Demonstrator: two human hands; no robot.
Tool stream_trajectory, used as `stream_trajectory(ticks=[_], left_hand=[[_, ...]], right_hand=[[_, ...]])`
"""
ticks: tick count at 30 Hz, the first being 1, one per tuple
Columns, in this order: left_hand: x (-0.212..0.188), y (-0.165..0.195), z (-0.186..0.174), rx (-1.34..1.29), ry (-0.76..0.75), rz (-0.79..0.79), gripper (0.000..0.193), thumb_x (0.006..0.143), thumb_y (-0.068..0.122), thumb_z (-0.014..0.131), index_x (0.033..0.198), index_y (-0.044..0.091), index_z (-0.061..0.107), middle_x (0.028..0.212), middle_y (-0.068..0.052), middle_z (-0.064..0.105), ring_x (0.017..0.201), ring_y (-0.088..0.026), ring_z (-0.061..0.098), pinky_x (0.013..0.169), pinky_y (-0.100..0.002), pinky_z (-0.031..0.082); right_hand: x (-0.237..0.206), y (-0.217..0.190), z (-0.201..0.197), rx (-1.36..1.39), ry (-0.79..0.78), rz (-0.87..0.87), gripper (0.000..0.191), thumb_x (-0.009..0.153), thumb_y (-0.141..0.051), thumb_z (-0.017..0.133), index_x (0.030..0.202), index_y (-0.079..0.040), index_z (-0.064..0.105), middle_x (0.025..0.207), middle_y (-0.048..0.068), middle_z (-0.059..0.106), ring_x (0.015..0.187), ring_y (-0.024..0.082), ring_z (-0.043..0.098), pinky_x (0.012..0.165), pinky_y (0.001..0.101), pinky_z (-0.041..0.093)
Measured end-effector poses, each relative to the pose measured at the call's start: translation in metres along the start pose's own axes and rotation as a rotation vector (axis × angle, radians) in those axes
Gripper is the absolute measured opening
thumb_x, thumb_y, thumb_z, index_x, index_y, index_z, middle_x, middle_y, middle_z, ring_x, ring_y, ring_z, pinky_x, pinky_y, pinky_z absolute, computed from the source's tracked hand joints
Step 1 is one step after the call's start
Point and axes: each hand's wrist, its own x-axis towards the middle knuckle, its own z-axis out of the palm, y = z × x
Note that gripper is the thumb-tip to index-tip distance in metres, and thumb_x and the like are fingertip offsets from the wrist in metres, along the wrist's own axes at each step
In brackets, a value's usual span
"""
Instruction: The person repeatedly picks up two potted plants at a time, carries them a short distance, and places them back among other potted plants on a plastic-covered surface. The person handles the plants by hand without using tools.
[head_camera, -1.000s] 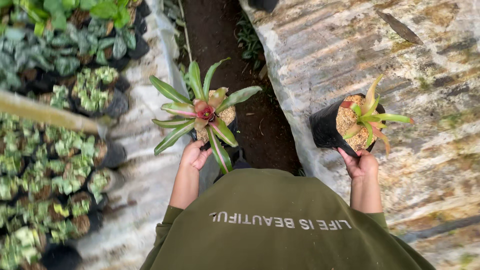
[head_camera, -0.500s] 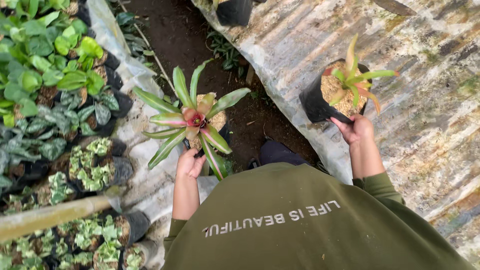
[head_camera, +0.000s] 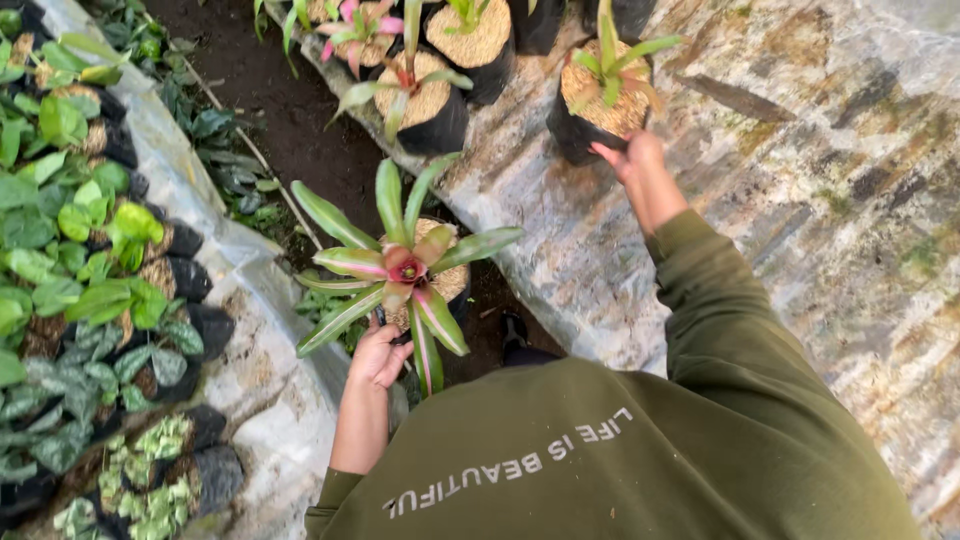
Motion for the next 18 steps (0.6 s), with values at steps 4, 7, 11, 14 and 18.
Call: stream_trajectory(ticks=[4, 7, 11, 14, 18], left_hand=[[0.053, 0.023, 0.06, -0.006, -0.055, -0.07, 0.091, 0.081, -0.01, 0.044, 0.162, 0.021, 0.015, 0.152, -0.009, 0.04, 0.125, -0.029, 0.054, 0.101, -0.058, 0.05], [0.085, 0.033, 0.102, 0.021, -0.091, -0.118, 0.091, 0.083, -0.01, 0.043, 0.163, 0.02, 0.013, 0.156, -0.01, 0.035, 0.129, -0.029, 0.05, 0.105, -0.058, 0.047], [0.119, 0.039, 0.154, 0.054, -0.154, -0.144, 0.09, 0.083, -0.01, 0.042, 0.163, 0.022, 0.015, 0.154, -0.012, 0.04, 0.131, -0.032, 0.05, 0.107, -0.058, 0.047], [0.148, 0.05, 0.191, 0.101, -0.216, -0.14, 0.088, 0.083, -0.01, 0.041, 0.162, 0.021, 0.019, 0.153, -0.012, 0.042, 0.133, -0.031, 0.049, 0.104, -0.059, 0.047], [0.183, 0.067, 0.243, 0.111, -0.181, -0.147, 0.09, 0.083, -0.012, 0.039, 0.159, 0.029, 0.013, 0.151, -0.011, 0.043, 0.131, -0.034, 0.053, 0.104, -0.061, 0.048]], right_hand=[[0.038, -0.008, 0.072, 0.047, 0.052, -0.098, 0.058, 0.091, 0.003, 0.039, 0.147, -0.008, 0.029, 0.136, 0.03, 0.046, 0.112, 0.056, 0.061, 0.086, 0.0702, 0.064], [0.056, -0.011, 0.105, 0.085, 0.067, -0.135, 0.081, 0.088, 0.003, 0.038, 0.157, -0.031, 0.011, 0.141, 0.025, 0.041, 0.109, 0.055, 0.063, 0.089, 0.0683, 0.063], [0.073, -0.006, 0.13, 0.101, 0.045, -0.148, 0.097, 0.089, 0.003, 0.047, 0.158, -0.04, -0.006, 0.148, 0.024, 0.039, 0.111, 0.054, 0.061, 0.092, 0.0672, 0.06], [0.079, -0.01, 0.119, 0.054, -0.1, -0.052, 0.1, 0.092, -0.008, 0.06, 0.156, -0.038, -0.011, 0.155, 0.025, 0.04, 0.115, 0.052, 0.062, 0.092, 0.0617, 0.059], [0.075, -0.028, 0.051, -0.025, -0.112, 0.028, 0.093, 0.1, -0.031, 0.069, 0.169, -0.018, 0.009, 0.147, 0.038, 0.027, 0.12, 0.053, 0.064, 0.1, 0.0499, 0.062]])
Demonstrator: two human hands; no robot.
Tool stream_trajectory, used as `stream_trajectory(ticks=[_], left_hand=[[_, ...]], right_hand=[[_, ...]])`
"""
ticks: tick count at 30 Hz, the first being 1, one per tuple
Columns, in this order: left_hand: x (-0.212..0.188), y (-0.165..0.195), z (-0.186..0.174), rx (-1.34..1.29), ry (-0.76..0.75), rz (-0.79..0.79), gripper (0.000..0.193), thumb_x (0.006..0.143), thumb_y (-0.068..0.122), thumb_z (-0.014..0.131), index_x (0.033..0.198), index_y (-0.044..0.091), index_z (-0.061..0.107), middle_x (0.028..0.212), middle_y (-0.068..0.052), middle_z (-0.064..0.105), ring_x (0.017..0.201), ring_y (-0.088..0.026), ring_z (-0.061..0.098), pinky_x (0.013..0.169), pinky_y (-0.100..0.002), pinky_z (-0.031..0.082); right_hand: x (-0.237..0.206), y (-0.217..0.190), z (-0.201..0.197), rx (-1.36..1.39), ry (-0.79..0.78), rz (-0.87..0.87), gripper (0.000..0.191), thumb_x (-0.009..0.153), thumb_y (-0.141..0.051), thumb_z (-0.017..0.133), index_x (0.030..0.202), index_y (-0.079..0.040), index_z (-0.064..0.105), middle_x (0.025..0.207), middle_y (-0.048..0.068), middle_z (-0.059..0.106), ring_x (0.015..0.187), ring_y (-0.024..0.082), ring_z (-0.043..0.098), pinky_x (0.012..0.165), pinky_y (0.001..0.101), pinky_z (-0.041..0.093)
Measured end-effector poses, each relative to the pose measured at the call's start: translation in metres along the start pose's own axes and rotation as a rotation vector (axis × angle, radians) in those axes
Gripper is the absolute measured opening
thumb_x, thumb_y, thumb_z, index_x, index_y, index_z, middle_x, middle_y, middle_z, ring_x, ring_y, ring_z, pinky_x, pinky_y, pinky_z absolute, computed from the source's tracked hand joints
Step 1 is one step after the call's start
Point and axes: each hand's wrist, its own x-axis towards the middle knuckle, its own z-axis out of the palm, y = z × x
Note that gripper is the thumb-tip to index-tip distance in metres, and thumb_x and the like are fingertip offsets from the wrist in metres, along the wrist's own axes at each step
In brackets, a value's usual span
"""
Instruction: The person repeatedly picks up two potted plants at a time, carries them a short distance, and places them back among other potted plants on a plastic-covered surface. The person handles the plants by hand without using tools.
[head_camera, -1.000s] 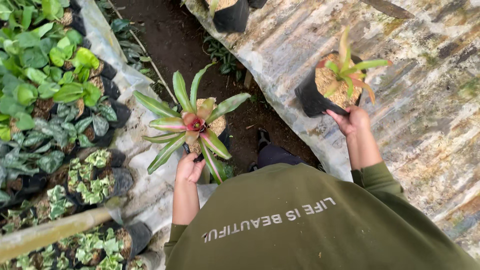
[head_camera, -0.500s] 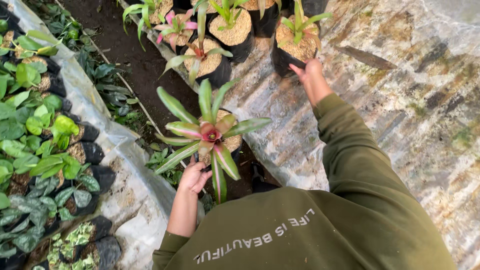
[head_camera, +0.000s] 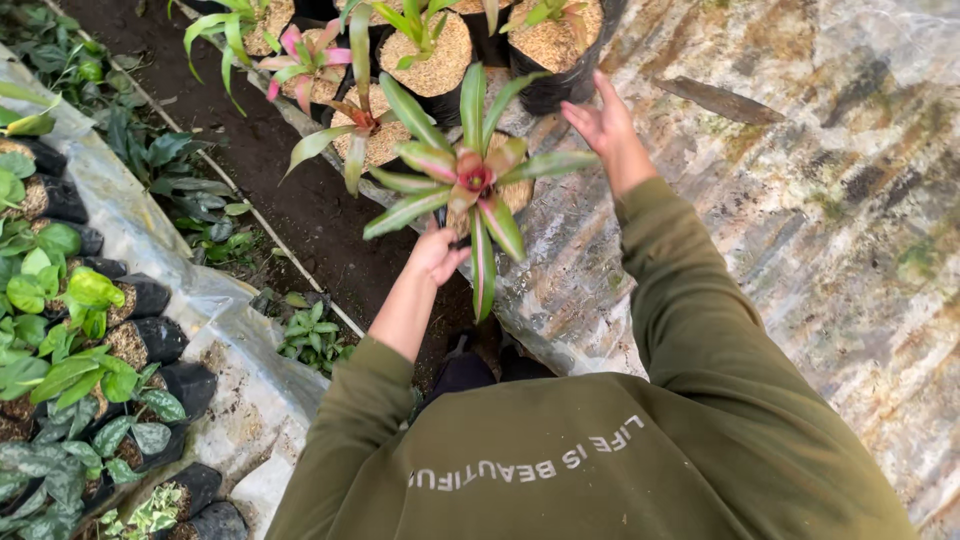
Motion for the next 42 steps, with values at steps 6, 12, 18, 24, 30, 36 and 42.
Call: stream_trajectory(ticks=[6, 12, 18, 24, 30, 36, 42], left_hand=[[0.047, 0.047, 0.054, -0.035, -0.154, 0.105, 0.084, 0.082, -0.013, 0.039, 0.154, 0.027, 0.023, 0.145, -0.012, 0.046, 0.123, -0.037, 0.057, 0.096, -0.062, 0.054], [0.073, 0.084, 0.086, -0.289, -0.171, -0.101, 0.034, 0.095, -0.007, 0.041, 0.128, -0.011, 0.039, 0.129, -0.03, 0.051, 0.118, -0.05, 0.059, 0.099, -0.069, 0.056], [0.07, 0.097, 0.102, -0.209, -0.156, -0.208, 0.027, 0.091, -0.005, 0.043, 0.117, -0.009, 0.044, 0.124, -0.027, 0.052, 0.113, -0.048, 0.06, 0.099, -0.069, 0.055], [0.057, 0.098, 0.103, -0.145, -0.211, -0.215, 0.038, 0.081, 0.014, 0.058, 0.117, 0.003, 0.055, 0.122, -0.018, 0.056, 0.107, -0.04, 0.058, 0.091, -0.067, 0.051], [0.038, 0.062, 0.075, -0.163, -0.281, 0.032, 0.051, 0.086, 0.018, 0.061, 0.134, 0.018, 0.045, 0.138, -0.01, 0.052, 0.129, -0.035, 0.052, 0.11, -0.054, 0.044], [-0.018, -0.038, 0.011, 0.208, -0.207, 0.133, 0.056, 0.105, 0.017, 0.047, 0.159, 0.011, 0.032, 0.154, -0.012, 0.047, 0.139, -0.026, 0.051, 0.115, -0.039, 0.042], [-0.072, -0.13, -0.021, 0.223, -0.259, -0.061, 0.014, 0.093, 0.002, 0.043, 0.095, 0.01, 0.055, 0.081, 0.0, 0.051, 0.071, -0.012, 0.046, 0.066, -0.028, 0.042]], right_hand=[[-0.091, 0.008, -0.161, -0.121, 0.077, -0.097, 0.065, 0.103, -0.031, 0.067, 0.157, -0.009, 0.039, 0.156, 0.019, 0.055, 0.128, 0.026, 0.065, 0.101, 0.0318, 0.059], [-0.238, 0.066, -0.284, -0.064, 0.272, -0.14, 0.057, 0.101, -0.015, 0.049, 0.157, -0.016, 0.041, 0.151, 0.014, 0.057, 0.123, 0.022, 0.065, 0.096, 0.0305, 0.057], [-0.315, 0.134, -0.301, 0.052, 0.454, -0.254, 0.061, 0.098, -0.004, 0.049, 0.158, -0.014, 0.043, 0.146, 0.013, 0.059, 0.119, 0.02, 0.065, 0.094, 0.0299, 0.057], [-0.321, 0.185, -0.264, 0.139, 0.495, -0.232, 0.054, 0.099, -0.006, 0.048, 0.152, -0.014, 0.049, 0.141, 0.012, 0.063, 0.114, 0.019, 0.067, 0.092, 0.0287, 0.058], [-0.344, 0.229, -0.244, 0.185, 0.575, -0.273, 0.033, 0.108, -0.018, 0.054, 0.138, -0.006, 0.063, 0.113, 0.005, 0.071, 0.094, 0.011, 0.068, 0.079, 0.0224, 0.058], [-0.399, 0.278, -0.264, 0.414, 0.661, -0.426, 0.03, 0.106, -0.01, 0.056, 0.133, -0.001, 0.064, 0.101, 0.004, 0.07, 0.085, 0.009, 0.067, 0.076, 0.0204, 0.06], [-0.461, 0.297, -0.278, 0.397, 0.797, -0.586, 0.04, 0.099, 0.003, 0.049, 0.136, -0.004, 0.063, 0.115, 0.001, 0.072, 0.102, 0.009, 0.067, 0.089, 0.0227, 0.056]])
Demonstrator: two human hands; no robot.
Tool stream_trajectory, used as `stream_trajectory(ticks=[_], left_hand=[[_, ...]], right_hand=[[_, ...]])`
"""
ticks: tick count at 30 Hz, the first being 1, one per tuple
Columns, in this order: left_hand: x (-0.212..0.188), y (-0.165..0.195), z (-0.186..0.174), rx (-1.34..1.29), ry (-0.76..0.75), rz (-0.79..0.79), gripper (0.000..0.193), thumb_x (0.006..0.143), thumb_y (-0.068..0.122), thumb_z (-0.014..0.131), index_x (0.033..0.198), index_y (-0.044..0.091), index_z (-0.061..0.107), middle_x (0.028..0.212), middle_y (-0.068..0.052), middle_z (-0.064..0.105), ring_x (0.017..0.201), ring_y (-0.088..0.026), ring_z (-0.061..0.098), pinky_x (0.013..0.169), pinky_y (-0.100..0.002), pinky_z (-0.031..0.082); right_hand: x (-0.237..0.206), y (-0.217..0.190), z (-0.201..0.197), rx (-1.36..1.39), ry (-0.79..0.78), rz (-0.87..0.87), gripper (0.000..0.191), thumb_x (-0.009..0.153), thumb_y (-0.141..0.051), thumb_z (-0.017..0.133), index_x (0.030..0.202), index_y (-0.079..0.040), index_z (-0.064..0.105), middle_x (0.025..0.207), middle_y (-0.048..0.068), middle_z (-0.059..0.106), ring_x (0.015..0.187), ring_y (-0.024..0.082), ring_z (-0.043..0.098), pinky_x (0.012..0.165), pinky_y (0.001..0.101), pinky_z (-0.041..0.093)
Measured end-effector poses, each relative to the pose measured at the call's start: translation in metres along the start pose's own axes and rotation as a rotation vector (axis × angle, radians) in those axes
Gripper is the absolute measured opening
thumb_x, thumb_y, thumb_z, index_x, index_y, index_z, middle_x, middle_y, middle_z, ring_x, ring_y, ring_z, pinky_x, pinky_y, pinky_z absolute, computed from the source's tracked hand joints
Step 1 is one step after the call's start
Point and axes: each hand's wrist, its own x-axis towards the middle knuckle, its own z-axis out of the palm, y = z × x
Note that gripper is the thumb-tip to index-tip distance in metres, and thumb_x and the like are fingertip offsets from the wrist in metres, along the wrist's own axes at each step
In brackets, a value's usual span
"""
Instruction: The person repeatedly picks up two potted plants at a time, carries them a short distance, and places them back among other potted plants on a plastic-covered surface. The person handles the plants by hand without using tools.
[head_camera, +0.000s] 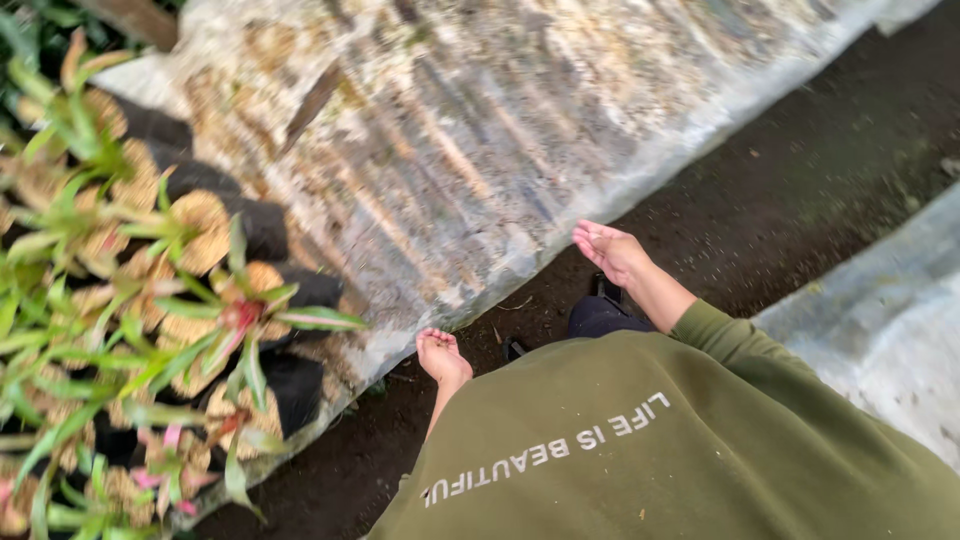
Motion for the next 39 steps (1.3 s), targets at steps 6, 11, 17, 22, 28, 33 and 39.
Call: stream_trajectory(ticks=[6, 11, 17, 22, 28, 33, 39], left_hand=[[-0.009, -0.043, 0.06, 0.091, -0.549, -0.236, 0.008, 0.093, 0.012, 0.046, 0.085, 0.012, 0.046, 0.078, -0.001, 0.045, 0.07, -0.015, 0.043, 0.067, -0.03, 0.041], [-0.015, -0.107, 0.174, 0.346, -0.848, -0.323, 0.03, 0.106, 0.032, 0.048, 0.085, 0.011, 0.047, 0.076, -0.001, 0.045, 0.071, -0.015, 0.045, 0.069, -0.03, 0.043], [-0.117, -0.263, 0.346, 0.805, -1.304, -0.088, 0.032, 0.113, 0.033, 0.048, 0.117, 0.006, 0.064, 0.091, -0.004, 0.059, 0.085, -0.015, 0.057, 0.083, -0.031, 0.049], [-0.277, -0.36, 0.425, 1.141, -1.851, 0.524, 0.069, 0.092, 0.019, 0.066, 0.157, 0.021, 0.04, 0.171, -0.02, 0.008, 0.156, -0.042, 0.006, 0.122, -0.054, 0.021], [-0.388, -0.439, 0.45, 0.963, -2.313, 0.92, 0.06, 0.104, 0.049, 0.048, 0.16, 0.03, 0.041, 0.176, -0.007, 0.019, 0.165, -0.037, 0.012, 0.131, -0.065, 0.008], [-0.386, -0.505, 0.511, 0.992, -2.534, 1.055, 0.065, 0.11, 0.056, 0.043, 0.168, 0.027, 0.034, 0.178, -0.006, 0.019, 0.165, -0.034, 0.015, 0.13, -0.067, 0.01], [-0.395, -0.588, 0.571, 1.795, -2.243, 0.687, 0.073, 0.099, 0.059, 0.041, 0.163, 0.024, 0.031, 0.171, -0.014, 0.016, 0.154, -0.044, 0.007, 0.118, -0.062, 0.007]], right_hand=[[-0.031, -0.061, -0.048, -0.131, 0.13, -0.15, 0.031, 0.091, 0.005, 0.048, 0.11, -0.008, 0.068, 0.117, -0.001, 0.075, 0.117, 0.012, 0.066, 0.093, 0.0271, 0.049], [-0.042, -0.113, -0.16, 0.029, 0.255, -0.077, 0.024, 0.104, -0.025, 0.046, 0.09, -0.015, 0.062, 0.094, 0.004, 0.07, 0.107, 0.02, 0.071, 0.09, 0.0299, 0.052], [-0.065, -0.174, -0.3, -0.34, 0.337, -0.592, 0.041, 0.094, -0.005, 0.054, 0.134, -0.008, 0.06, 0.127, 0.013, 0.069, 0.113, 0.025, 0.066, 0.104, 0.0418, 0.05], [-0.105, -0.233, -0.342, -0.289, 0.264, -0.435, 0.057, 0.101, -0.039, 0.046, 0.15, -0.01, 0.05, 0.162, 0.013, 0.038, 0.143, 0.029, 0.044, 0.113, 0.0465, 0.037], [-0.123, -0.297, -0.348, 0.608, -0.283, -0.338, 0.074, 0.106, -0.063, 0.029, 0.153, -0.008, 0.045, 0.161, 0.02, 0.041, 0.143, 0.04, 0.044, 0.12, 0.0527, 0.033], [-0.17, -0.384, -0.407, 0.738, -0.17, -0.548, 0.062, 0.11, -0.056, 0.028, 0.154, -0.014, 0.04, 0.167, 0.014, 0.039, 0.147, 0.038, 0.042, 0.121, 0.0512, 0.035], [-0.172, -0.459, -0.441, -0.024, 0.381, -0.943, 0.06, 0.11, -0.053, 0.025, 0.153, -0.016, 0.046, 0.172, 0.009, 0.026, 0.157, 0.035, 0.031, 0.126, 0.0498, 0.026]])
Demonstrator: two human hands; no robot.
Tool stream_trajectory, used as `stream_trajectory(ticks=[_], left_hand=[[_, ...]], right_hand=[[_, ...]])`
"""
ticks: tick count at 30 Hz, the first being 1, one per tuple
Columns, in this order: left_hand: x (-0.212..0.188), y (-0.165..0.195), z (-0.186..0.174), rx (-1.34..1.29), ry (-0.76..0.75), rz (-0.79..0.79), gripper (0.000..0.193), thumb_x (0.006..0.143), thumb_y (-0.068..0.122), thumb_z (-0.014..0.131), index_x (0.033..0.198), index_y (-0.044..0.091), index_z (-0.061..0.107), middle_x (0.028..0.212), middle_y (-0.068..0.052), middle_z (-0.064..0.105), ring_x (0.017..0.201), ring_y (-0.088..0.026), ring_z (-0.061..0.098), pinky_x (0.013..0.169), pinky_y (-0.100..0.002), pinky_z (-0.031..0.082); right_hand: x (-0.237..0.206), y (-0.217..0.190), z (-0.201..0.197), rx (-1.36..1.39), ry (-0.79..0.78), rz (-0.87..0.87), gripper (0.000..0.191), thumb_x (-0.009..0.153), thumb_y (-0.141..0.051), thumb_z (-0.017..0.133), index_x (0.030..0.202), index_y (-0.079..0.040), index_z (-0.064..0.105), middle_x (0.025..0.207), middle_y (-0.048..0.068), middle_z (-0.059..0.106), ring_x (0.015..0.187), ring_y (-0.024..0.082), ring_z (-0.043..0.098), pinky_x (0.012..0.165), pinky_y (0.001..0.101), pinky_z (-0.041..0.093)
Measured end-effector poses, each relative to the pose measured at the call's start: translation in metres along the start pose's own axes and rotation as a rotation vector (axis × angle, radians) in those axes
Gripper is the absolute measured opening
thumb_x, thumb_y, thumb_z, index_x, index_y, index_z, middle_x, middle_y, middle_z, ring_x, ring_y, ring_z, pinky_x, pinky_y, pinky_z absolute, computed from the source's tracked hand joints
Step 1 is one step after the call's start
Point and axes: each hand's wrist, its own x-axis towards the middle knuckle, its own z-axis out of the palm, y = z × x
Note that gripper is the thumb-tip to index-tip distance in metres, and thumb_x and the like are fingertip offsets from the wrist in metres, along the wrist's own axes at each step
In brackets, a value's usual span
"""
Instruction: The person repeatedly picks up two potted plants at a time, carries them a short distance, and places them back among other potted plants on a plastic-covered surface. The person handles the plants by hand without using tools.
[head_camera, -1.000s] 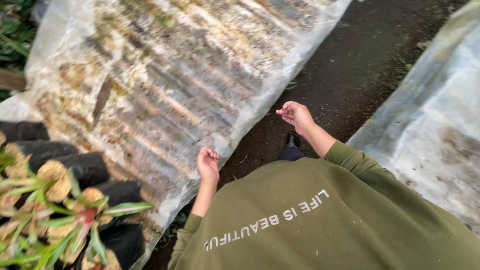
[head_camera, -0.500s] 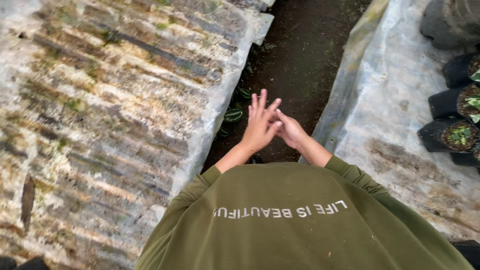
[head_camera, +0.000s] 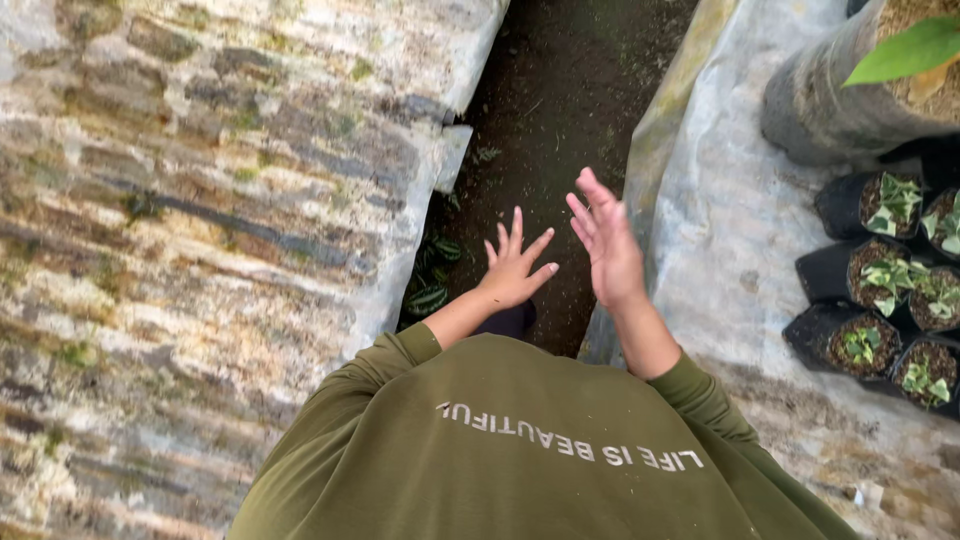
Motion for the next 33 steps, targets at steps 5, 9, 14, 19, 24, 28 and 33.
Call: stream_trajectory(ticks=[5, 9, 14, 19, 24, 28, 33], left_hand=[[0.11, 0.01, -0.031, -1.686, -0.58, 0.096, 0.077, 0.102, 0.063, 0.028, 0.164, 0.018, 0.026, 0.17, -0.014, 0.022, 0.154, -0.04, 0.019, 0.123, -0.053, 0.018], [0.163, 0.009, -0.09, -1.925, -0.418, 0.166, 0.08, 0.104, 0.065, 0.02, 0.165, 0.013, 0.023, 0.171, -0.013, 0.026, 0.154, -0.035, 0.028, 0.126, -0.045, 0.027], [0.173, -0.028, -0.166, -2.204, -0.341, 0.285, 0.091, 0.103, 0.073, 0.026, 0.167, 0.008, 0.019, 0.173, -0.014, 0.02, 0.156, -0.028, 0.028, 0.125, -0.046, 0.027], [0.159, -0.064, -0.208, -2.165, -0.138, 0.363, 0.079, 0.108, 0.06, 0.036, 0.169, 0.014, 0.016, 0.175, -0.014, 0.017, 0.159, -0.03, 0.025, 0.13, -0.045, 0.024], [0.126, -0.122, -0.23, -2.045, 0.2, 0.321, 0.069, 0.109, 0.049, 0.037, 0.167, 0.016, 0.017, 0.175, -0.013, 0.017, 0.158, -0.035, 0.024, 0.128, -0.053, 0.024], [0.111, -0.155, -0.229, -2.056, 0.489, 0.163, 0.068, 0.107, 0.043, 0.04, 0.166, 0.015, 0.019, 0.173, -0.013, 0.02, 0.157, -0.034, 0.026, 0.126, -0.053, 0.027], [0.141, -0.175, -0.231, -2.009, 0.698, 0.095, 0.068, 0.106, 0.04, 0.043, 0.165, 0.012, 0.022, 0.171, -0.014, 0.025, 0.155, -0.034, 0.031, 0.124, -0.051, 0.029]], right_hand=[[0.08, 0.034, 0.008, -1.018, -0.262, -0.538, 0.055, 0.11, -0.05, 0.029, 0.144, -0.021, 0.06, 0.165, 0.007, 0.043, 0.156, 0.031, 0.036, 0.128, 0.0524, 0.018], [0.166, 0.044, -0.032, -1.163, -0.411, -0.788, 0.047, 0.109, -0.047, 0.036, 0.14, -0.026, 0.065, 0.159, 0.004, 0.049, 0.15, 0.024, 0.044, 0.128, 0.0492, 0.022], [0.251, 0.043, -0.06, -1.306, -0.481, -0.877, 0.048, 0.109, -0.048, 0.044, 0.147, -0.024, 0.061, 0.161, 0.006, 0.048, 0.15, 0.025, 0.044, 0.129, 0.0497, 0.023], [0.289, 0.063, -0.053, -1.314, -0.165, -0.482, 0.053, 0.11, -0.042, 0.043, 0.159, -0.022, 0.043, 0.171, 0.009, 0.03, 0.153, 0.035, 0.041, 0.126, 0.0548, 0.024], [0.351, 0.074, -0.095, -1.182, 0.049, -0.059, 0.056, 0.112, -0.033, 0.049, 0.164, -0.017, 0.036, 0.17, 0.023, 0.022, 0.142, 0.044, 0.044, 0.112, 0.0516, 0.044], [0.435, 0.086, -0.108, -1.025, 0.046, 0.11, 0.057, 0.104, -0.026, 0.054, 0.158, -0.017, 0.036, 0.167, 0.022, 0.026, 0.129, 0.032, 0.061, 0.104, 0.0422, 0.051], [0.58, 0.123, -0.068, -0.782, 0.006, 0.36, 0.06, 0.105, -0.023, 0.058, 0.163, -0.019, 0.041, 0.147, 0.022, 0.058, 0.108, 0.024, 0.066, 0.094, 0.0351, 0.057]])
